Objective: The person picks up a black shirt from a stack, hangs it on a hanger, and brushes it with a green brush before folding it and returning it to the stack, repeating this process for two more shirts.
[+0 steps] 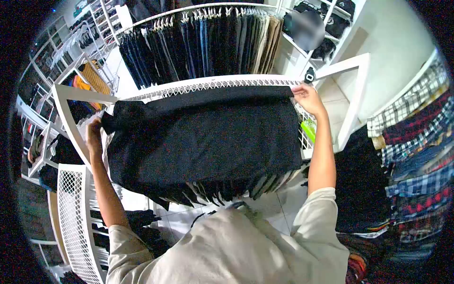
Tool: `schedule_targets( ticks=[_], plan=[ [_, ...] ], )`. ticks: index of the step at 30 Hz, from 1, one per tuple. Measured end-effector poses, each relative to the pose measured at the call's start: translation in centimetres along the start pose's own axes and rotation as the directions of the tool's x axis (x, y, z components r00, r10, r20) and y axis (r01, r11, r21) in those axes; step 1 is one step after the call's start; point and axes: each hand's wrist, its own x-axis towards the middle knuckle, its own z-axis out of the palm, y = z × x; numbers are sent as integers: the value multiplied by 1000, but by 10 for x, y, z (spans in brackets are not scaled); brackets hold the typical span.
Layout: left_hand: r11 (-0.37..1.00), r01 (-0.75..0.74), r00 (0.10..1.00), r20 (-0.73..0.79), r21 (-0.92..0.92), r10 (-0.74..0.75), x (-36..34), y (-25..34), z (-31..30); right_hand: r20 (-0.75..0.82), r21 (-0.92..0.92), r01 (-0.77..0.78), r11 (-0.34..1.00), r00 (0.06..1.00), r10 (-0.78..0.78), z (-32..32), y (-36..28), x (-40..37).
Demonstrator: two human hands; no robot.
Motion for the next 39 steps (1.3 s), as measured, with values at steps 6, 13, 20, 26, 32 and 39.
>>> schedule_targets(
  ticks=[6,13,20,26,32,39],
  plan=[
    [910,231,971,-25,344,-237,6,-15,11,-85,-13,-96,995,992,94,21,29,14],
    [757,98,982,59,646,-178,37,-70,15,12,-189,-98,977,995,102,43,85,77],
    [819,63,979,124,570,-161,62,-88,17,60,-294,-219,930,967,246,37,47,75],
    [871,201,966,57,448,-252,81,-79,-7,171,84,-377,922,917,360,15,53,78],
    [938,149,988,-16,314,-152,107,-60,5,-73,170,-223,960,969,238,11,50,103],
    [653,75,997,-63,753,-41,50,-6,93,-246,-273,-141,951,966,73,40,-24,46]
  ],
)
